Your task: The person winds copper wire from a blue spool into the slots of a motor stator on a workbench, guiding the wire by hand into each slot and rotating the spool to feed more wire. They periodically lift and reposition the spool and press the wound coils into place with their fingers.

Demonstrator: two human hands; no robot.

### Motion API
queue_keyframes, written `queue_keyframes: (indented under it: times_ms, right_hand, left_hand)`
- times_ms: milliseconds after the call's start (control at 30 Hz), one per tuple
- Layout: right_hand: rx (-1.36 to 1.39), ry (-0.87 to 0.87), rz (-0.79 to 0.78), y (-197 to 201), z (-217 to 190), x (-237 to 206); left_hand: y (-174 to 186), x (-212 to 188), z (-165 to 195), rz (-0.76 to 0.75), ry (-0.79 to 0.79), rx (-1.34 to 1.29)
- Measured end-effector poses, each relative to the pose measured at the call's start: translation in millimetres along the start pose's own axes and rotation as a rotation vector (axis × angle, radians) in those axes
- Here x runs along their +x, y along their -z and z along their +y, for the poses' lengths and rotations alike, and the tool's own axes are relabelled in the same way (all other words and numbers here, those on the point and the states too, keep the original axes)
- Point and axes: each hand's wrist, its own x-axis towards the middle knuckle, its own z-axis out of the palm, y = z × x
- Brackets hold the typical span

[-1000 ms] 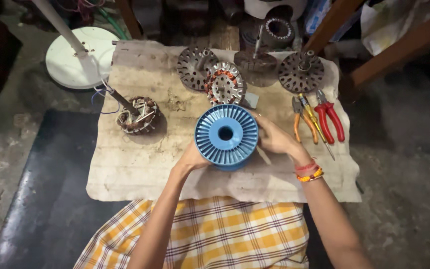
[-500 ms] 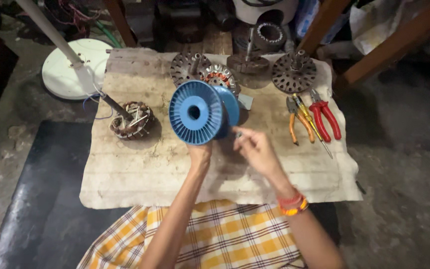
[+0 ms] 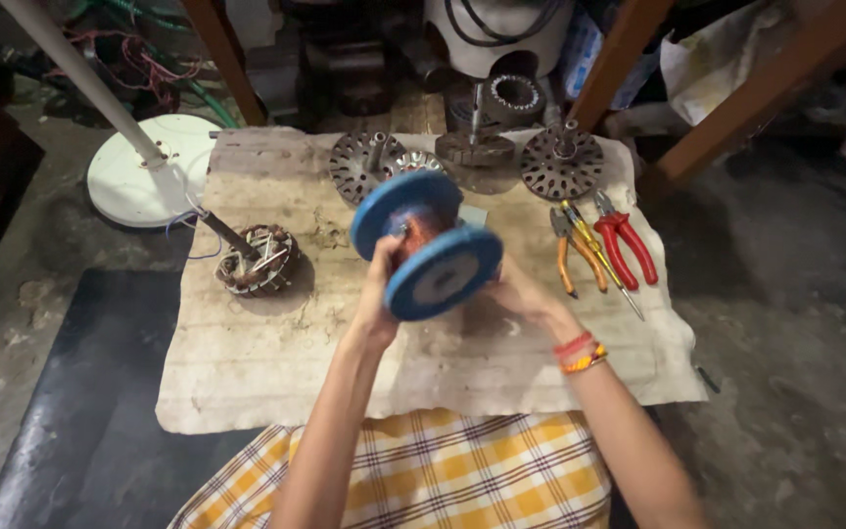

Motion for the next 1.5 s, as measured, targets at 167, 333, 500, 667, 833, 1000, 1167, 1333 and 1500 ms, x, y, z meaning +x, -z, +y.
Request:
queue_keyframes:
  times_ms: [167, 333, 500, 667, 833, 1000, 1167, 1333, 1500]
  right_hand:
    - [0.001, -0.085, -0.075, 20, -38, 8]
    - [-0.576, 0.019, 0.11, -8, -93, -6]
    - [-0.741, -0.008, 0.386, -31, -127, -14]
    - [-0.034, -0.057, 0.316, -52, -111, -15]
    - [0.183, 0.076, 0.385, -84, -77, -25]
    - [0.071, 0.181, 0.435, -105, -47, -35]
    - [0.051, 0.248, 0.483, -106, -15, -44]
    - [0.078, 0.249, 0.461, -82, 6, -38]
    - [-0.469, 0.351, 0.447, -32, -14, -16]
  left_hand:
    - [3, -12, 11, -0.05, -0.057, 0.615]
    - [-33, -36, 29, -0.043, -0.361, 1.128]
    - [-37, -36, 20, 0.16, -0.636, 1.017]
    - [-20, -12, -17, 0.36, -0.73, 0.752]
    - [-11, 6, -39, 0.339, -0.615, 0.259]
    - [-21, 15, -27, 0.105, -0.403, -0.347]
    - [-48, -8, 0, -0.007, -0.269, -0.577]
    - [-54, -31, 21, -0.146, -0.064, -0.519]
    - [-18, -24, 20, 0.056, 0.037, -0.054]
